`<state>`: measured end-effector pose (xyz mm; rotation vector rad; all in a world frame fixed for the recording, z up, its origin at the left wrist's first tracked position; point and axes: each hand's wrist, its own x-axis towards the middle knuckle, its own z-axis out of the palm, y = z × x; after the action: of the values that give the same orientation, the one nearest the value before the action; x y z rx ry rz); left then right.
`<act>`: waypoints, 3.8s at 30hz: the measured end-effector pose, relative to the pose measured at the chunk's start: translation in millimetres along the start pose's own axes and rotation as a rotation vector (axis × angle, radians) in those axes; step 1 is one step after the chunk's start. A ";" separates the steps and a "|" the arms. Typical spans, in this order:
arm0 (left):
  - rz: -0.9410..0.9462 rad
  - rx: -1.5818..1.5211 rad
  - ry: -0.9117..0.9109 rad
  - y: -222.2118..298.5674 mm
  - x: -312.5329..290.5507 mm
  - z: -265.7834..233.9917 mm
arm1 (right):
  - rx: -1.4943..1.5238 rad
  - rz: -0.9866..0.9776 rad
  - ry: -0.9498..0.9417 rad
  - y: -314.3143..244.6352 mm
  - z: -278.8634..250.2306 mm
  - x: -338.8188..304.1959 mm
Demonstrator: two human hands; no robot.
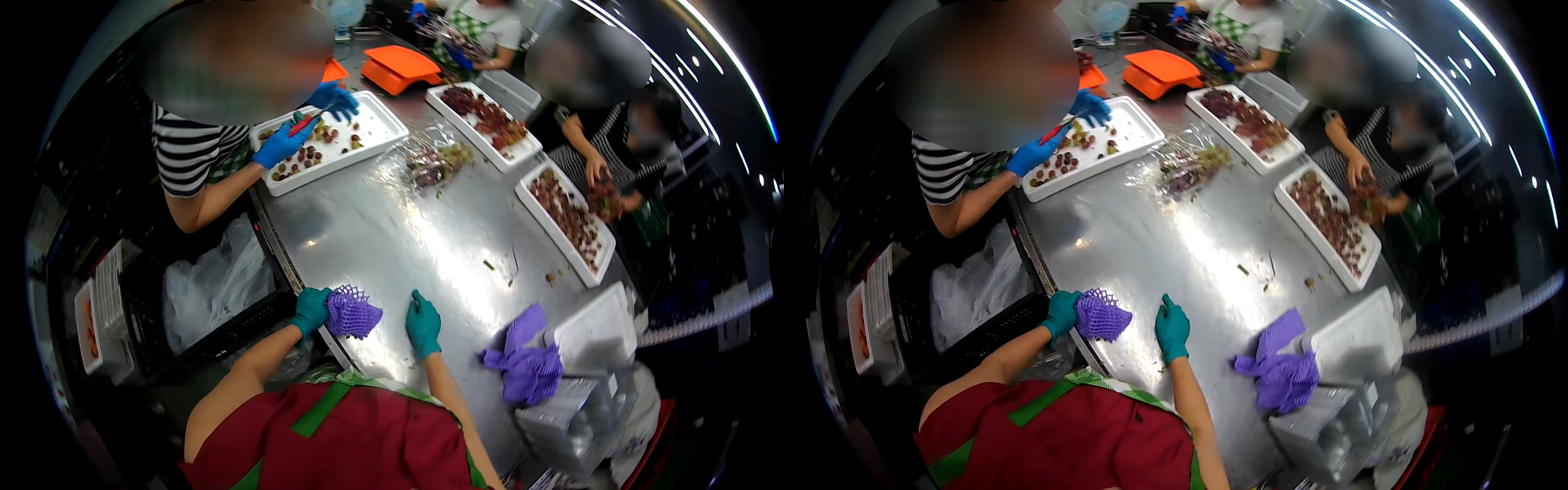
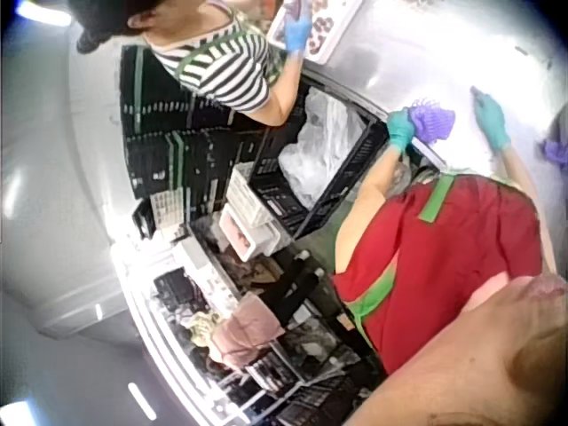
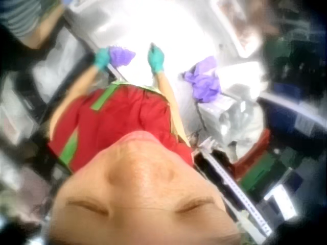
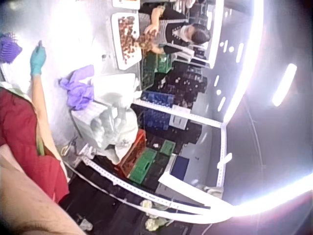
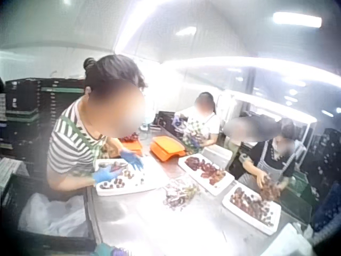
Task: The person prepares purple foam mesh, places a bag of grapes into the mesh, then places the grapes into a plastic container and closes it before setting it aside on a shelf.
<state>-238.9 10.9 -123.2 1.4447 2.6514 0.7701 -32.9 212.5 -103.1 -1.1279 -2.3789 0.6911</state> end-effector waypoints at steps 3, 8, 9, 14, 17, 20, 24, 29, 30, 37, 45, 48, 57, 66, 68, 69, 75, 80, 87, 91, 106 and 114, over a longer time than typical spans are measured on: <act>0.012 0.019 0.005 -10.2 -3.0 10.0 | 0.220 0.259 -0.046 -13.9 -11.5 -12.2; 0.008 0.013 0.007 -8.1 -3.4 13.6 | 0.312 0.362 -0.019 -17.6 -8.0 -81.1; 0.013 0.034 -0.006 -4.9 -1.1 12.4 | 0.307 0.327 0.024 -16.6 -8.4 -91.4; 0.006 -0.011 0.008 -7.3 -1.0 14.5 | 0.388 0.357 0.011 -4.8 -10.0 -104.8; 0.015 -0.012 0.047 -15.2 -4.5 18.6 | 0.330 0.271 0.020 -4.3 -6.8 -108.3; -0.015 -0.005 0.029 -5.4 -1.8 12.7 | 0.187 0.181 0.002 -3.4 -8.9 -107.9; -0.043 0.028 0.015 0.6 -0.2 9.5 | 0.109 0.072 0.039 0.9 -4.8 -109.4; -0.052 0.070 0.019 -2.4 -0.4 9.6 | 0.036 0.026 0.097 0.0 1.8 -110.4; -0.047 0.069 0.014 -3.8 -2.8 10.9 | 0.022 0.024 0.095 0.2 1.7 -113.0; -0.030 0.057 0.000 -11.0 -2.2 18.1 | 0.018 -0.059 0.177 7.4 7.4 -113.4; -0.036 0.020 0.028 0.2 -0.2 7.3 | -0.026 -0.024 0.115 5.0 5.7 -115.5; -0.031 0.017 0.028 -3.3 -0.8 10.3 | 0.004 -0.038 0.141 4.4 5.6 -114.7; -0.024 0.021 0.030 -8.9 -1.9 15.2 | 0.036 -0.025 0.127 3.7 5.3 -113.6; -0.005 0.018 0.056 -8.5 -1.2 15.6 | 0.034 -0.026 0.135 2.5 2.7 -113.0; -0.008 -0.006 0.070 -15.1 -2.5 19.6 | 0.031 -0.043 0.149 1.4 3.0 -112.9; -0.013 -0.026 0.078 -15.7 -1.6 21.0 | 0.029 -0.051 0.158 2.6 3.8 -112.6; -0.023 -0.052 0.055 -7.7 0.6 17.0 | -0.015 -0.054 0.162 6.7 6.4 -112.9; -0.041 -0.047 0.027 -4.5 0.0 13.9 | -0.007 -0.063 0.167 7.1 7.4 -112.6; -0.029 -0.026 0.028 3.1 1.7 7.7 | -0.026 -0.096 0.181 11.7 10.4 -113.2; -0.043 -0.006 0.033 -1.9 0.0 11.5 | -0.017 -0.087 0.176 9.2 7.9 -113.0; -0.053 0.019 0.011 8.2 0.9 4.1 | -0.007 -0.075 0.142 8.5 3.8 -113.4; -0.122 -0.004 -0.048 8.5 2.2 4.2 | 0.003 -0.083 0.174 8.7 4.4 -112.0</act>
<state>-232.4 18.2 -122.7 1.2692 2.6710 0.7203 35.3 126.9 -129.1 -1.0367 -2.2630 0.5455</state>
